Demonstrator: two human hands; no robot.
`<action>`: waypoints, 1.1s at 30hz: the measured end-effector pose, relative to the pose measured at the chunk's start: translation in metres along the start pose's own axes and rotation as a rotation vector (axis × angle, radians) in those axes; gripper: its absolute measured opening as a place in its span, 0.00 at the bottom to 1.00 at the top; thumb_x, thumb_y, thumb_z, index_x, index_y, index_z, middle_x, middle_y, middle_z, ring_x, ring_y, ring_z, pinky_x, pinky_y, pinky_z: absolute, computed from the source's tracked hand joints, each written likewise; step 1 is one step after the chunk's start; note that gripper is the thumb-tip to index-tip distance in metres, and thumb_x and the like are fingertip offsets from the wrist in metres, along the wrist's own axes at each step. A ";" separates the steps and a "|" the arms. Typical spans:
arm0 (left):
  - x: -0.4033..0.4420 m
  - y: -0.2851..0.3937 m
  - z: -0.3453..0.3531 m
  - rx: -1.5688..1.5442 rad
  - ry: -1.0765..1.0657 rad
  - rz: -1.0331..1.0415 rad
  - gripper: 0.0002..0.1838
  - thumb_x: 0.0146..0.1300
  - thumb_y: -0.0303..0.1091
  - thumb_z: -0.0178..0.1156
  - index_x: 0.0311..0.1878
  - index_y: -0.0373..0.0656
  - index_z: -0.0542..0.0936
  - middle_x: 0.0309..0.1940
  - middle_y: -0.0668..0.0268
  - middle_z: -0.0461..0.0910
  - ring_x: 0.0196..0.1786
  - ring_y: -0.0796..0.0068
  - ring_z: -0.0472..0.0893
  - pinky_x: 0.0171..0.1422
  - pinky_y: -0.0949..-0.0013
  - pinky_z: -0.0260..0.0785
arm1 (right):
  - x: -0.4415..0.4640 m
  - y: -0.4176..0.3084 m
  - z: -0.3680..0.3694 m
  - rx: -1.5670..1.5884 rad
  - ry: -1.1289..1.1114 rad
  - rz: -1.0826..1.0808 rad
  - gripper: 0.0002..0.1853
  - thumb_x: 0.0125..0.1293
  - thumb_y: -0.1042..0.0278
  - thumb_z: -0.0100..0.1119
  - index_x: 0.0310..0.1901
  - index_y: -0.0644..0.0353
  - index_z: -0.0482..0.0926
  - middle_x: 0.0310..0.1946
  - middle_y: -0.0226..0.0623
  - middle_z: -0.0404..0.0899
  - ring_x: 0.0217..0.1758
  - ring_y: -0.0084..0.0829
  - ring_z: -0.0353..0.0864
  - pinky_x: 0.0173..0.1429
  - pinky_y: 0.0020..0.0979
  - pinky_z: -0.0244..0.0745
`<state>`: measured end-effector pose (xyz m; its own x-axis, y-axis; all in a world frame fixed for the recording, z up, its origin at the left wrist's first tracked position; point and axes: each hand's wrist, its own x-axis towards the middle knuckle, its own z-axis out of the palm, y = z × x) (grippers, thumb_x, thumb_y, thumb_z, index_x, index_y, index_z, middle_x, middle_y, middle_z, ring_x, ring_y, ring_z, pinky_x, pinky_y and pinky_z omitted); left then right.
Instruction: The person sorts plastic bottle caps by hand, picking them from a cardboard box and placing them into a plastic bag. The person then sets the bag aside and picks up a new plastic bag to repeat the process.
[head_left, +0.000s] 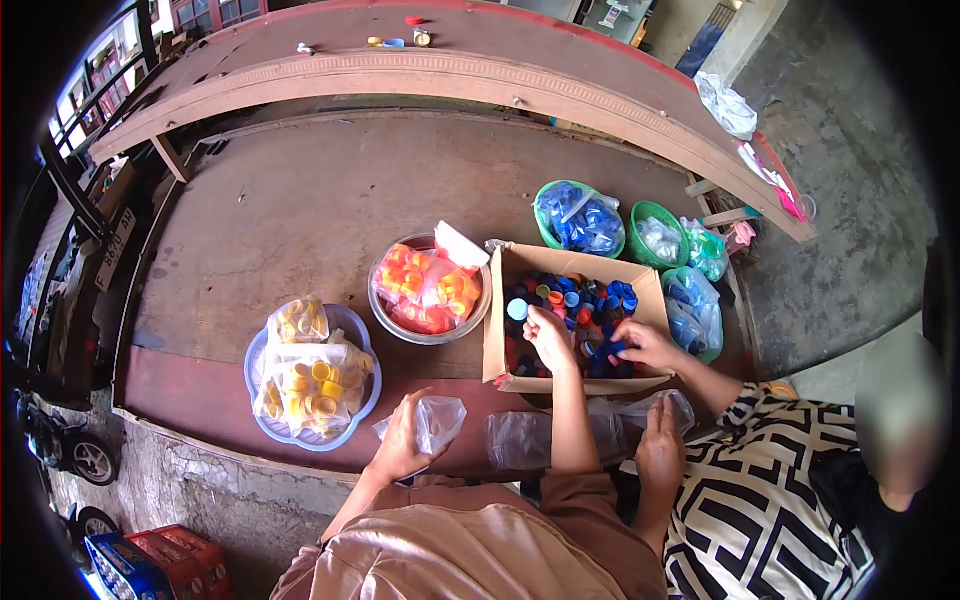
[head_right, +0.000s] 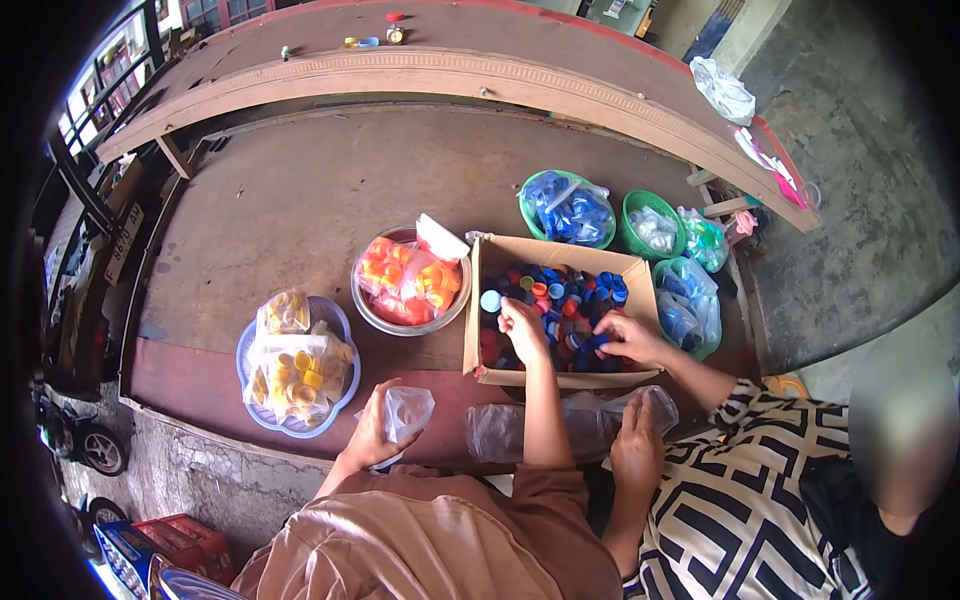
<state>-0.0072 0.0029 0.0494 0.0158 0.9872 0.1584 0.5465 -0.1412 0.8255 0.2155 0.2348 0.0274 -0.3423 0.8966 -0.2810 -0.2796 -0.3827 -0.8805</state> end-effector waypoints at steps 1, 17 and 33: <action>0.001 0.000 0.001 0.006 0.000 0.003 0.44 0.42 0.35 0.71 0.61 0.38 0.57 0.55 0.50 0.65 0.57 0.50 0.68 0.60 0.58 0.63 | -0.010 -0.003 0.005 0.056 -0.052 -0.044 0.08 0.64 0.64 0.55 0.29 0.57 0.72 0.23 0.24 0.66 0.27 0.20 0.65 0.34 0.23 0.62; 0.004 -0.001 0.009 -0.055 -0.037 0.003 0.45 0.41 0.34 0.71 0.62 0.39 0.56 0.53 0.50 0.66 0.55 0.53 0.71 0.58 0.58 0.65 | -0.106 -0.014 0.075 -0.908 -0.317 -0.495 0.07 0.58 0.68 0.61 0.36 0.60 0.81 0.24 0.32 0.76 0.24 0.20 0.74 0.27 0.25 0.67; 0.005 -0.002 0.003 -0.020 0.000 0.001 0.45 0.42 0.34 0.71 0.62 0.39 0.56 0.54 0.51 0.66 0.56 0.52 0.70 0.58 0.58 0.64 | 0.057 -0.008 -0.085 -1.462 0.801 -0.180 0.11 0.55 0.66 0.61 0.41 0.54 0.78 0.38 0.45 0.78 0.43 0.45 0.79 0.45 0.44 0.75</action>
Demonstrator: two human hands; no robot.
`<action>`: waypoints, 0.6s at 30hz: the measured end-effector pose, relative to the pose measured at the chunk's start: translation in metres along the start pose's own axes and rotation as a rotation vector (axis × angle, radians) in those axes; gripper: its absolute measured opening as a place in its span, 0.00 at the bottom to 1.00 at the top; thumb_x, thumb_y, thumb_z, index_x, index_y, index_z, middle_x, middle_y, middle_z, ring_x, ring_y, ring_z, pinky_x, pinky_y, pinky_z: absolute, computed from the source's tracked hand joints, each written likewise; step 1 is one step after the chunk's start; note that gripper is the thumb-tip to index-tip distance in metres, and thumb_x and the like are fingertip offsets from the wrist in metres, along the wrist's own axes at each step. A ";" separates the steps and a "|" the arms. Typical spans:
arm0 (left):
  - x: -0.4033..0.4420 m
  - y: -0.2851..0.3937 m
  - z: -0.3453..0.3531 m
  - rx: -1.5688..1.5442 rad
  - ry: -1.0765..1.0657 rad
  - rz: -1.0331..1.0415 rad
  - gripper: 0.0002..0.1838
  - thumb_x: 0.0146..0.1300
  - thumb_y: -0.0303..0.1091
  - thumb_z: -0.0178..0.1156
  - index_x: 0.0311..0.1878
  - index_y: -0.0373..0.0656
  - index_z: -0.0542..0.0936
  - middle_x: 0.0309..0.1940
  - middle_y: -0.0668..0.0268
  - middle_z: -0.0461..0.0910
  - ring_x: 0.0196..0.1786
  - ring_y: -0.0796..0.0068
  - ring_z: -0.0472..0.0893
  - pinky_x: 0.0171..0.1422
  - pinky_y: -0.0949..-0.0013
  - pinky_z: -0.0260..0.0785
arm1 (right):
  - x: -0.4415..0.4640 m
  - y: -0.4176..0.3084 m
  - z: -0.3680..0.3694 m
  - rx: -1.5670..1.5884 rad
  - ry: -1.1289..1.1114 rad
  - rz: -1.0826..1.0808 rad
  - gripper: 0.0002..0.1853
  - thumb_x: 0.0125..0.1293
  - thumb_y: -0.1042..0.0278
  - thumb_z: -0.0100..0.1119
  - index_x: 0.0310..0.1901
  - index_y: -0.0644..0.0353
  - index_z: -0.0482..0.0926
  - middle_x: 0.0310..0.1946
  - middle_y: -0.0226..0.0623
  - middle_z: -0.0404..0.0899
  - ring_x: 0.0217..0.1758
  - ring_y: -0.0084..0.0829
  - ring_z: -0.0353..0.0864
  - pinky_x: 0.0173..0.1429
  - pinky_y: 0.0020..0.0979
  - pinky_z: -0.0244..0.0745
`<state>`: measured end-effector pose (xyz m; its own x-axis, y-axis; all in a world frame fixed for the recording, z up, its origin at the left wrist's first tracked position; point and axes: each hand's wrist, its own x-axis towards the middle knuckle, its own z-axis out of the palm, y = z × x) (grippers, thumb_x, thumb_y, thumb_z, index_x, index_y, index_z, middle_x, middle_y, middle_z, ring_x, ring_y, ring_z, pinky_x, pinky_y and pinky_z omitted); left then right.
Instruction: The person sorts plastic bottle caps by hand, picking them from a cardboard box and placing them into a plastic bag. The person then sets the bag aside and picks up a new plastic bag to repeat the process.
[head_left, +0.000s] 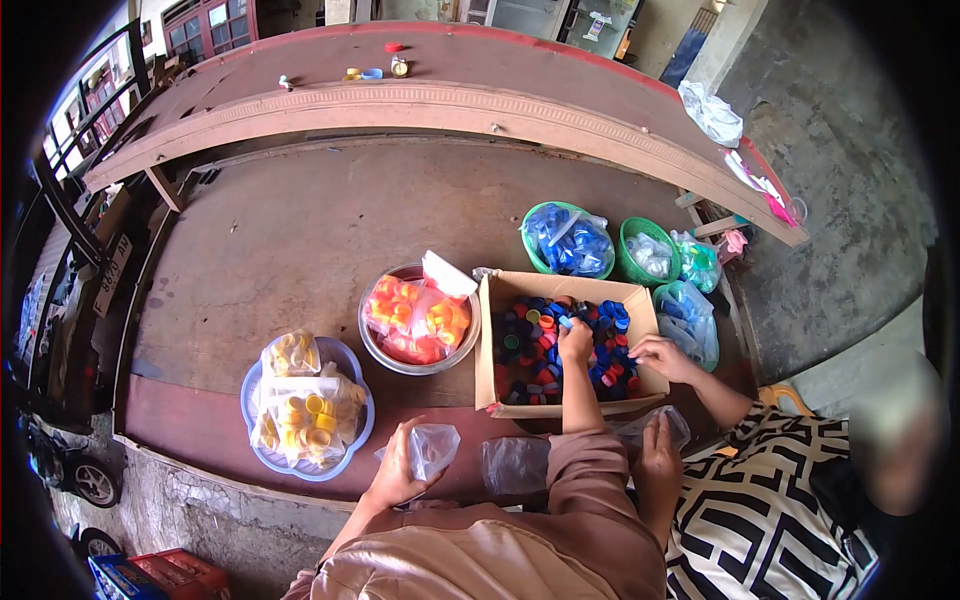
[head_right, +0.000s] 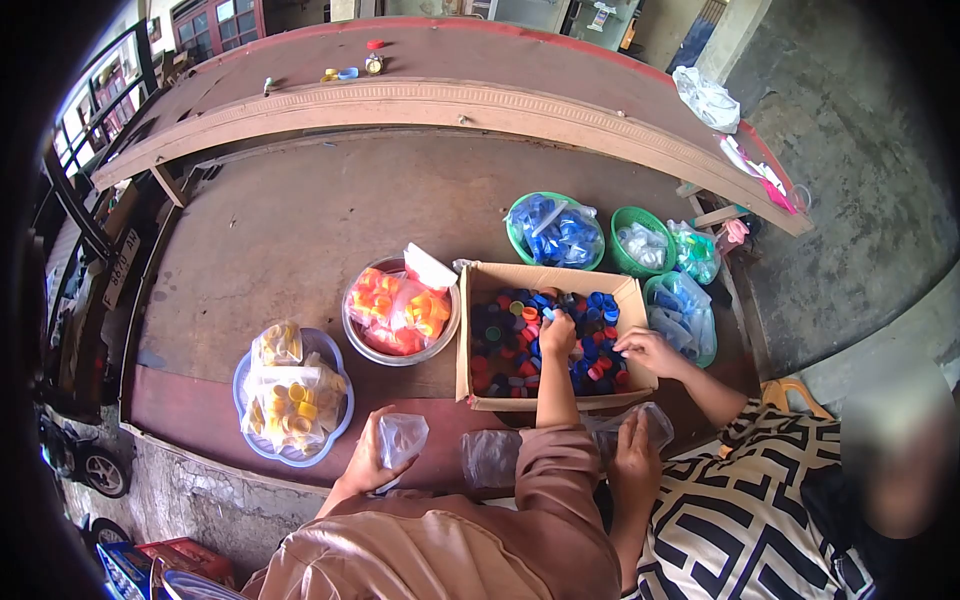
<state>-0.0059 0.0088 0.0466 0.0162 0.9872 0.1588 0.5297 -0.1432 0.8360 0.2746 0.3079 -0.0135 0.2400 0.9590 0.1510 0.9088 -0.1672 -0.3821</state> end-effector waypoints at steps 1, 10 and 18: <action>-0.001 0.000 0.001 -0.005 0.001 -0.011 0.45 0.42 0.34 0.71 0.62 0.39 0.56 0.54 0.51 0.66 0.56 0.52 0.70 0.58 0.58 0.65 | -0.003 -0.002 -0.002 0.042 0.002 0.024 0.11 0.55 0.66 0.60 0.40 0.56 0.78 0.37 0.46 0.78 0.43 0.44 0.79 0.45 0.44 0.75; 0.003 0.002 0.006 -0.017 -0.011 -0.013 0.45 0.42 0.35 0.71 0.62 0.39 0.55 0.51 0.51 0.68 0.53 0.53 0.72 0.56 0.59 0.66 | -0.159 -0.067 -0.067 1.083 -0.066 -0.364 0.08 0.55 0.74 0.60 0.25 0.62 0.70 0.26 0.32 0.69 0.28 0.20 0.68 0.32 0.22 0.61; 0.006 0.006 0.007 -0.152 0.026 0.037 0.43 0.41 0.32 0.71 0.60 0.36 0.58 0.52 0.49 0.68 0.54 0.50 0.70 0.57 0.55 0.64 | -0.224 -0.110 -0.111 0.713 -0.331 -0.958 0.11 0.46 0.65 0.66 0.29 0.63 0.79 0.46 0.42 0.73 0.54 0.43 0.70 0.56 0.41 0.67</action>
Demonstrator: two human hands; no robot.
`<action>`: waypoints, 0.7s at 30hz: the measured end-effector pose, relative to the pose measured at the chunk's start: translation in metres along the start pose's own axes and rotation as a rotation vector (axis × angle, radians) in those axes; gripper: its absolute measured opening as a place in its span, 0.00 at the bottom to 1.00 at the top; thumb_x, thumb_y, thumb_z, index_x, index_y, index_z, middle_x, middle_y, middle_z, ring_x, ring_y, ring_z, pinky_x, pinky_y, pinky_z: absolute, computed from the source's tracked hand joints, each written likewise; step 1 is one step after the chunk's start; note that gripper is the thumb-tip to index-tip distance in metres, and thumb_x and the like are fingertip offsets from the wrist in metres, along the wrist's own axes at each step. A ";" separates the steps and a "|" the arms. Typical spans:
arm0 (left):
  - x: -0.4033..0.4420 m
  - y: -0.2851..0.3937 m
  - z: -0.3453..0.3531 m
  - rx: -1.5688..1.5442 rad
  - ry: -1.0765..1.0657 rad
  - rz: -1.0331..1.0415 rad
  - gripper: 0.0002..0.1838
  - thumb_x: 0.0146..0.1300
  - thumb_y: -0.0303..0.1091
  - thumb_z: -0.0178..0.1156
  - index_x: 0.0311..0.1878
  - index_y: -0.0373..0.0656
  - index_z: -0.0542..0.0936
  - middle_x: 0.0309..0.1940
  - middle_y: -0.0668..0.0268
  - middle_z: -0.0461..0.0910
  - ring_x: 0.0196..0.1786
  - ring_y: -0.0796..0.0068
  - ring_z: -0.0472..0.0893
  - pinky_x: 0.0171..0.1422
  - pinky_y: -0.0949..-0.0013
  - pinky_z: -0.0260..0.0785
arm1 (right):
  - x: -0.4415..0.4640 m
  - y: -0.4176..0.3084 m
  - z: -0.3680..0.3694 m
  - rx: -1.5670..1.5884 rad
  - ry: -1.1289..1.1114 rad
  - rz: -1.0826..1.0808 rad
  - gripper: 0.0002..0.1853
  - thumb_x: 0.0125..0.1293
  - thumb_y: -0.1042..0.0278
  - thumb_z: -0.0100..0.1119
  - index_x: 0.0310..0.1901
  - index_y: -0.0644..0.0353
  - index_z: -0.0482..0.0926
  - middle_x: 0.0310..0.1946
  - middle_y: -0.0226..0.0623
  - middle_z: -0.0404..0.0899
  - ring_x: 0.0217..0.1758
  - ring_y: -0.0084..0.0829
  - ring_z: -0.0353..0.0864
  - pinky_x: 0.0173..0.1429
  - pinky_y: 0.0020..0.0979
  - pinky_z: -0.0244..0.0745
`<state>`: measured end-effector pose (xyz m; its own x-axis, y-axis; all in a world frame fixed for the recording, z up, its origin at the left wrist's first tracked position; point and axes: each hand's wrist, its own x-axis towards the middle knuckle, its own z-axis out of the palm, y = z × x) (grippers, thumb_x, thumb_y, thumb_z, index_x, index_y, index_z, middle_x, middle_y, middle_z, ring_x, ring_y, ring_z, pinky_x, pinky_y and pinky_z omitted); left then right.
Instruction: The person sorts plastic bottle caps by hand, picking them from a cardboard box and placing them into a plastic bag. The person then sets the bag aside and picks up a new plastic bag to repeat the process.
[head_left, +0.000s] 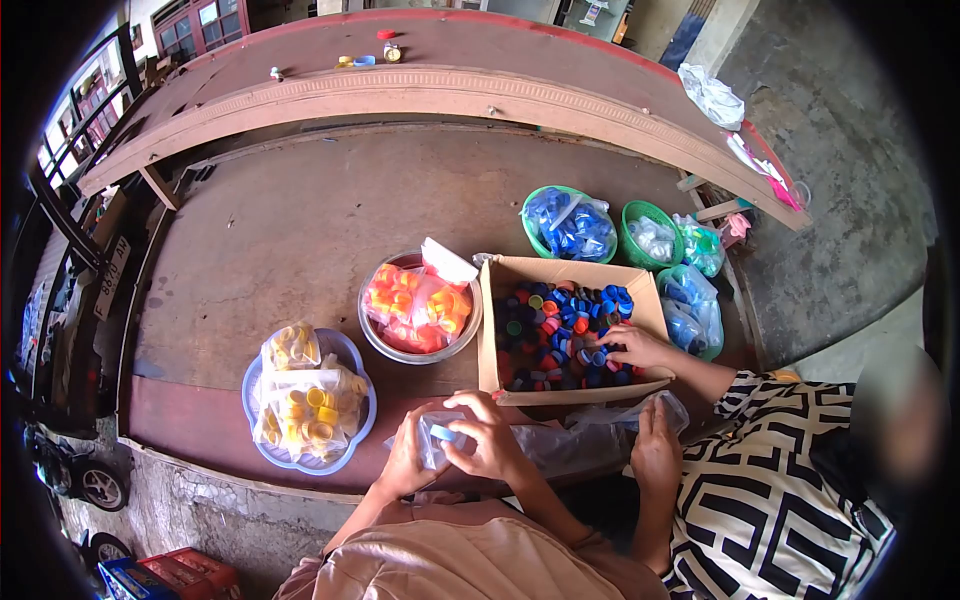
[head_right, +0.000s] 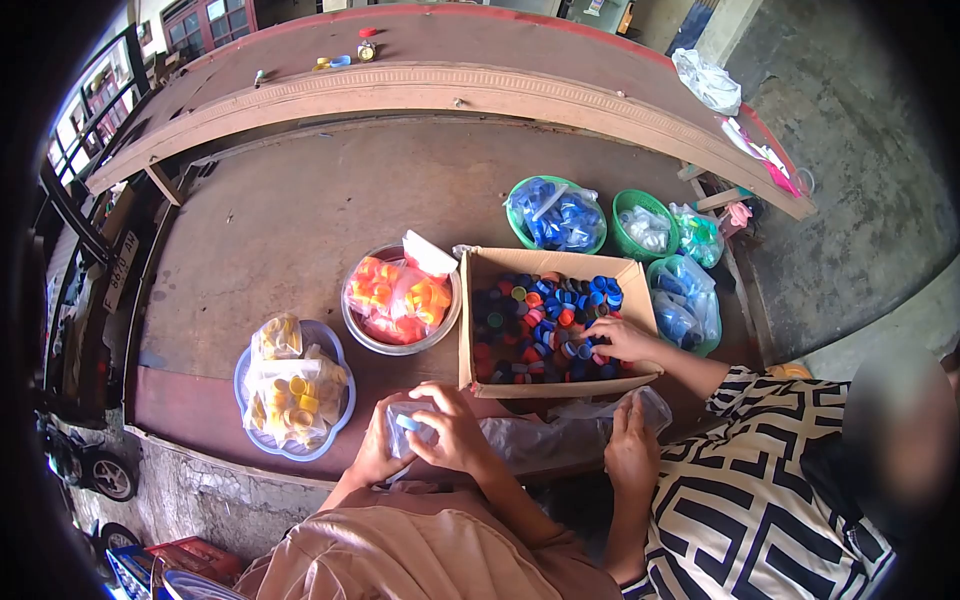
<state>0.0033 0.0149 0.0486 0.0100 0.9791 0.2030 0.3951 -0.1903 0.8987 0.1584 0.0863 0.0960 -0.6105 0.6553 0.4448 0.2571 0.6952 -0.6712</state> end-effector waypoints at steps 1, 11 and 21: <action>0.001 0.001 0.000 0.004 0.009 0.031 0.43 0.41 0.32 0.71 0.60 0.36 0.59 0.51 0.49 0.68 0.53 0.50 0.70 0.57 0.55 0.64 | 0.004 -0.002 -0.004 -0.003 -0.032 -0.011 0.12 0.46 0.63 0.67 0.29 0.62 0.79 0.46 0.42 0.73 0.54 0.42 0.70 0.56 0.41 0.67; -0.007 -0.005 -0.007 0.096 -0.001 -0.004 0.45 0.42 0.33 0.70 0.62 0.36 0.54 0.49 0.51 0.67 0.52 0.57 0.72 0.56 0.61 0.65 | 0.015 0.115 -0.047 -0.330 0.248 0.399 0.09 0.48 0.71 0.65 0.32 0.59 0.79 0.33 0.39 0.76 0.38 0.38 0.77 0.43 0.33 0.72; -0.008 -0.010 -0.009 0.111 -0.008 0.003 0.46 0.42 0.33 0.70 0.62 0.36 0.54 0.49 0.51 0.68 0.52 0.57 0.72 0.56 0.61 0.65 | 0.036 0.247 -0.062 -0.887 -0.034 0.675 0.16 0.43 0.62 0.67 0.38 0.50 0.80 0.43 0.41 0.71 0.48 0.42 0.74 0.49 0.40 0.74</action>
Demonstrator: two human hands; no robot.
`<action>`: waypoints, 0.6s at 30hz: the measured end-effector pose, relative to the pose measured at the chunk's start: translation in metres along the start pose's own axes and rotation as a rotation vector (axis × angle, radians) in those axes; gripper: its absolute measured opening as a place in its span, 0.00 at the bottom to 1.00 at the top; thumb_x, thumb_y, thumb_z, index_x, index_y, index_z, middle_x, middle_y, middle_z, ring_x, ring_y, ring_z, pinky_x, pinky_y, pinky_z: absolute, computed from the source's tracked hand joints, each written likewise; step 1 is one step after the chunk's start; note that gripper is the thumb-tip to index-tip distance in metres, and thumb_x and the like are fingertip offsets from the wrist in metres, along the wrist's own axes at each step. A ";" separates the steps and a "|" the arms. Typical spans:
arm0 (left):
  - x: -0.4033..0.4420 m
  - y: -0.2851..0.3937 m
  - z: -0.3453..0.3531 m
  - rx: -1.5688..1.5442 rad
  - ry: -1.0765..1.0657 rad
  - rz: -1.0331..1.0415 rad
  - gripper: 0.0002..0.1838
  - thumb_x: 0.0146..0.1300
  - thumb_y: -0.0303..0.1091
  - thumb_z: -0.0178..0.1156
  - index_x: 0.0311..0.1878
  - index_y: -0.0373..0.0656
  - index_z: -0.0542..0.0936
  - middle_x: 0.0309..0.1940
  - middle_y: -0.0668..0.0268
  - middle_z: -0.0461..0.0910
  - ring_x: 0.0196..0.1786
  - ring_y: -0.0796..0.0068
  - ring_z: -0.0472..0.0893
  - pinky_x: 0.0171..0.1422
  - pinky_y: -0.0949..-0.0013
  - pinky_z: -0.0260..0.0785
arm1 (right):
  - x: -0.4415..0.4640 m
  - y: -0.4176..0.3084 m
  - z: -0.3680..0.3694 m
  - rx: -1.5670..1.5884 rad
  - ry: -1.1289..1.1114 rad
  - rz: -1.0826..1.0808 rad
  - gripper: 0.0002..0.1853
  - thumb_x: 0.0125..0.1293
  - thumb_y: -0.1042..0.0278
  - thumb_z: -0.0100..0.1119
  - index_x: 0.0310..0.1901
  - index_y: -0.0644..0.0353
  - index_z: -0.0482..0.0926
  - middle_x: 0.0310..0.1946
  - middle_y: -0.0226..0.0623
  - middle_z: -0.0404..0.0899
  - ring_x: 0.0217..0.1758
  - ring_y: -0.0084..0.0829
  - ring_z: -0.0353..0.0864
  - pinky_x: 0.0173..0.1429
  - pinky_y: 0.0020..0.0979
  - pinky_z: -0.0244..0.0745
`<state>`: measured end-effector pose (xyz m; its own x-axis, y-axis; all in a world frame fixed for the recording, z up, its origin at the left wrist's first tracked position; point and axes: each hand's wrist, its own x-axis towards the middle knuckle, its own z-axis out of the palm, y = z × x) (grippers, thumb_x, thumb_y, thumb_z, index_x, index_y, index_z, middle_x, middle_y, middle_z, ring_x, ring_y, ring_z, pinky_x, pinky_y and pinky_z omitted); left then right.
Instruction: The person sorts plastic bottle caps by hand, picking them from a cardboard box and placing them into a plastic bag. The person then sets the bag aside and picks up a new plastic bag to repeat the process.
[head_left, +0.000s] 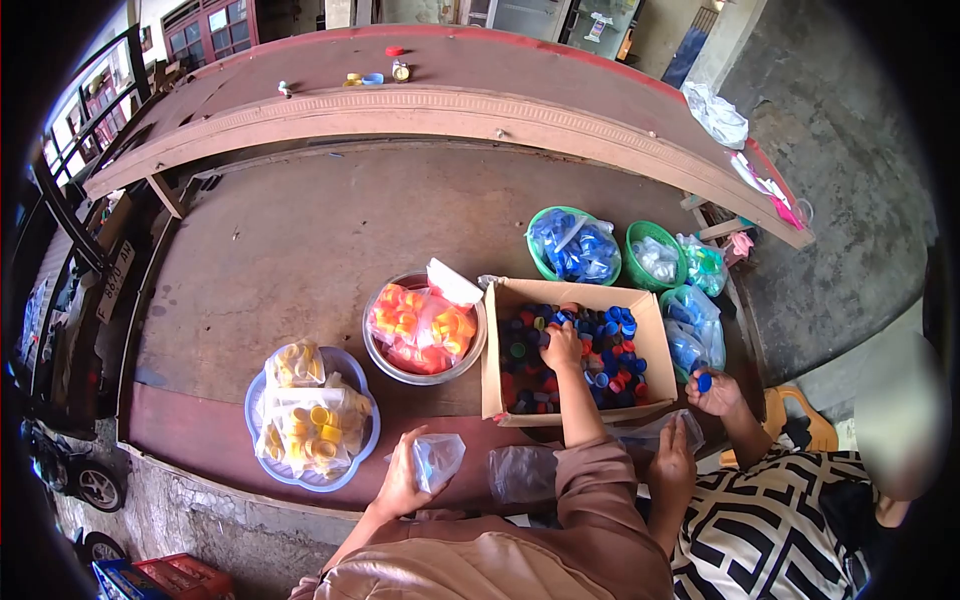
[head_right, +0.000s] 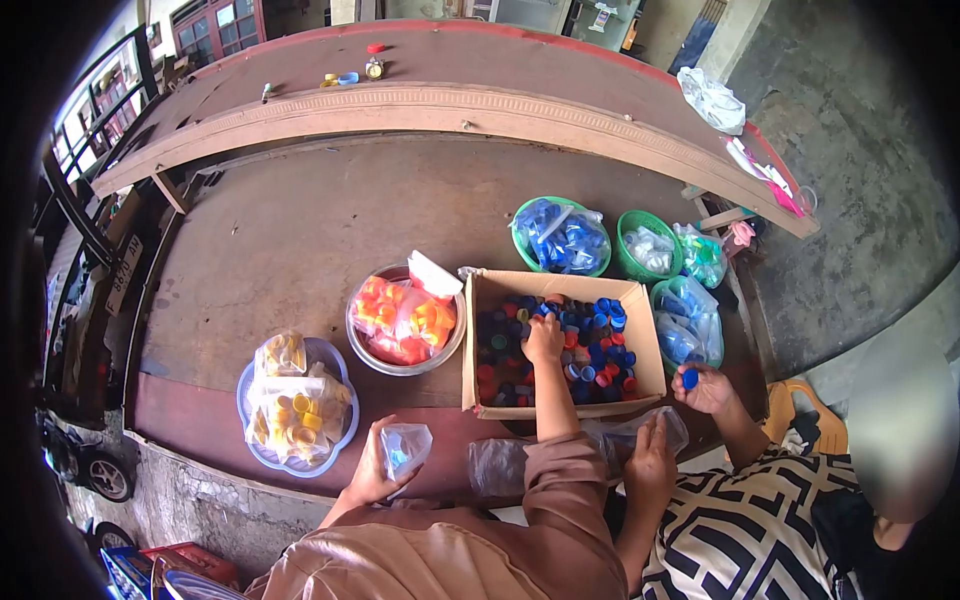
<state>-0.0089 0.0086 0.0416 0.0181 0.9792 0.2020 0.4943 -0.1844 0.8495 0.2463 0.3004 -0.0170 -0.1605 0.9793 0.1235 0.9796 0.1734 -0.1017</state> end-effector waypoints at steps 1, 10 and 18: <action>0.000 0.000 -0.001 -0.001 0.008 -0.016 0.46 0.42 0.33 0.70 0.62 0.36 0.54 0.49 0.51 0.68 0.52 0.57 0.72 0.56 0.60 0.65 | -0.002 0.001 0.002 0.004 0.017 -0.004 0.18 0.42 0.62 0.68 0.39 0.49 0.80 0.44 0.40 0.71 0.49 0.41 0.73 0.49 0.40 0.74; 0.001 0.004 0.001 -0.035 0.033 -0.047 0.46 0.42 0.34 0.71 0.62 0.36 0.55 0.50 0.50 0.67 0.53 0.54 0.70 0.57 0.59 0.64 | -0.041 -0.007 -0.033 0.737 0.415 0.058 0.20 0.44 0.60 0.71 0.37 0.60 0.77 0.36 0.38 0.74 0.36 0.33 0.76 0.41 0.34 0.73; 0.000 0.002 0.009 -0.126 -0.001 -0.056 0.46 0.41 0.33 0.71 0.62 0.35 0.55 0.50 0.48 0.65 0.53 0.49 0.69 0.58 0.55 0.62 | -0.171 -0.122 -0.123 1.047 -0.010 -0.594 0.22 0.44 0.58 0.70 0.41 0.59 0.77 0.46 0.43 0.70 0.48 0.37 0.74 0.51 0.34 0.69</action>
<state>0.0000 0.0092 0.0384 -0.0056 0.9883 0.1522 0.3816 -0.1386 0.9139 0.1695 0.0991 0.0960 -0.5587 0.7177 0.4157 0.1800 0.5942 -0.7839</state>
